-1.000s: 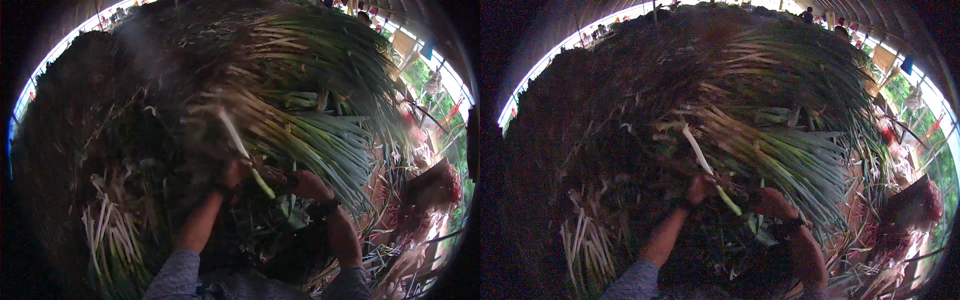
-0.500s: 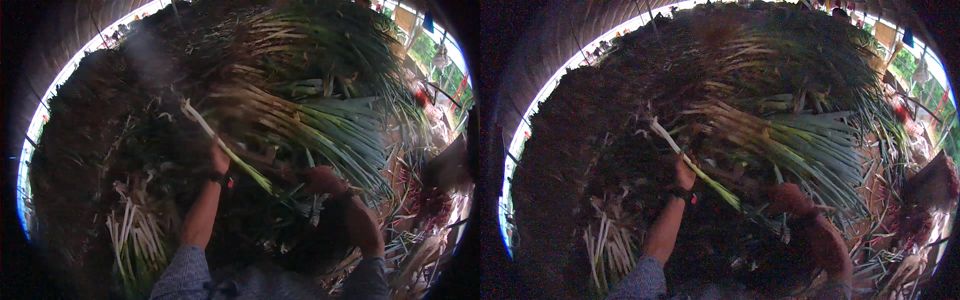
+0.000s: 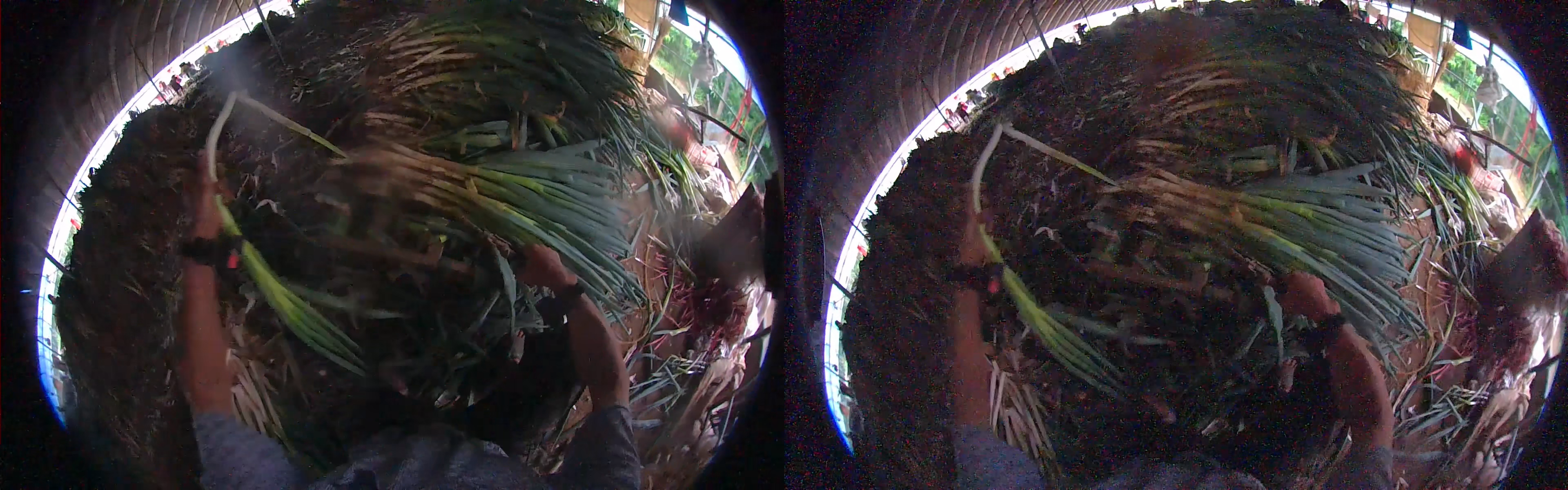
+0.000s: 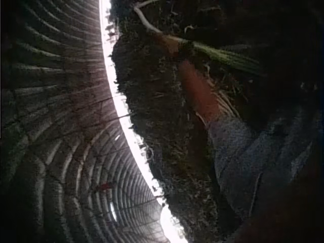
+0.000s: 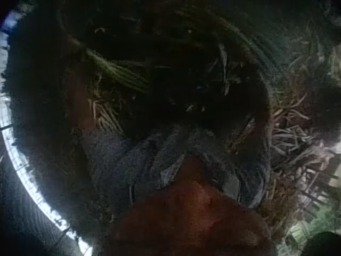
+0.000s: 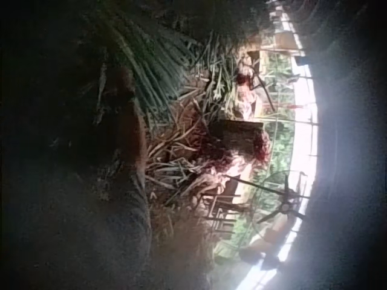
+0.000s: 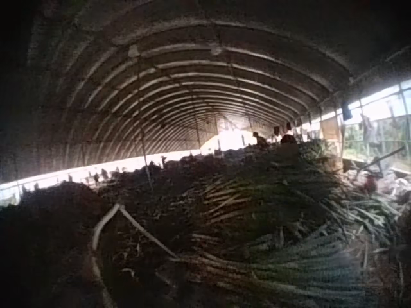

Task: Cleaning and peeling green onions or leeks in an agricultural setting.

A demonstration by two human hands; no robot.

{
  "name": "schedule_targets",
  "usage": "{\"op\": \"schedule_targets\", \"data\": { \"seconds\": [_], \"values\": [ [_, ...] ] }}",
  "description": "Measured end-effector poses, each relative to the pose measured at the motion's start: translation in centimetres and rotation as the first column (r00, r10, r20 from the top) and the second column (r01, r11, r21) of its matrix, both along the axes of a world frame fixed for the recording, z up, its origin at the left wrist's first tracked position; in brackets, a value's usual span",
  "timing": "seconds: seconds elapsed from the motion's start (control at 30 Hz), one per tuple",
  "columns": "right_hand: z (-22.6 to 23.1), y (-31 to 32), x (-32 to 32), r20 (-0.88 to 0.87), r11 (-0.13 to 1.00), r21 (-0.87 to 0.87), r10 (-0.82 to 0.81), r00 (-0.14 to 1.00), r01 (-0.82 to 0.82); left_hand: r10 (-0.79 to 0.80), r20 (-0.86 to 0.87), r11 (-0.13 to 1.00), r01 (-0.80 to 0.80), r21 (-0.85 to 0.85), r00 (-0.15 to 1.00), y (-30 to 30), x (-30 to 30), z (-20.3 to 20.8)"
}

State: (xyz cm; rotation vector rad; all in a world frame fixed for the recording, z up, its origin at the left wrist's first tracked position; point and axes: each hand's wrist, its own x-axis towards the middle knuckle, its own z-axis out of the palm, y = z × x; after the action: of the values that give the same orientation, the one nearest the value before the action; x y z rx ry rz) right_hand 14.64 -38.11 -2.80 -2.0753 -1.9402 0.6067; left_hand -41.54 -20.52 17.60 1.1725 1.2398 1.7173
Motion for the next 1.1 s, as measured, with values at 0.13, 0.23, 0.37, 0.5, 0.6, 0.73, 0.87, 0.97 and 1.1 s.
{"op": "schedule_targets", "data": {
  "seconds": [0.13,0.23,0.37,0.5,0.6,0.73,0.87,0.97,1.1],
  "values": [
    [-3.3,1.0,2.5,0.079,0.998,-0.067,0.017,0.997,-0.012,0.120,-0.124,0.993,-0.118,0.021,0.985,-1.6,-6.1,3.7],
    [-3.6,1.5,2.4,0.070,0.997,-0.003,0.073,0.995,-0.072,0.234,-0.244,0.971,-0.237,0.019,0.941,-4.4,-11.2,4.9],
    [-7.4,1.9,5.7,-0.085,0.973,0.230,0.030,0.996,-0.010,0.292,-0.378,0.946,-0.325,-0.024,0.879,-5.9,-14.9,4.8],
    [-5.9,2.5,3.4,-0.121,0.997,-0.056,0.039,0.992,-0.046,0.340,-0.550,0.871,-0.476,-0.121,0.762,-10.6,-20.4,3.6],
    [-6.4,2.3,4.3,-0.105,1.000,-0.019,0.004,0.994,-0.006,0.267,-0.675,0.807,-0.542,-0.233,0.688,-11.4,-22.2,1.4],
    [-6.1,2.2,3.8,-0.039,0.992,0.072,0.107,0.993,-0.104,0.070,-0.809,0.632,-0.653,-0.417,0.584,-13.6,-24.9,-3.6],
    [-8.8,2.5,7.2,-0.064,0.992,0.083,0.101,0.993,-0.096,-0.177,-0.784,0.581,-0.579,-0.571,0.595,-9.3,-19.9,-9.3],
    [-7.6,2.5,5.8,-0.146,0.995,0.082,0.076,0.986,-0.064,-0.265,-0.615,0.701,-0.289,-0.652,0.743,-6.1,-12.1,-13.3],
    [-9.4,2.8,7.3,-0.096,0.918,0.380,0.157,0.983,-0.109,-0.650,-0.157,0.721,0.539,-0.435,0.744,-0.5,11.6,-16.4]
  ]
}}
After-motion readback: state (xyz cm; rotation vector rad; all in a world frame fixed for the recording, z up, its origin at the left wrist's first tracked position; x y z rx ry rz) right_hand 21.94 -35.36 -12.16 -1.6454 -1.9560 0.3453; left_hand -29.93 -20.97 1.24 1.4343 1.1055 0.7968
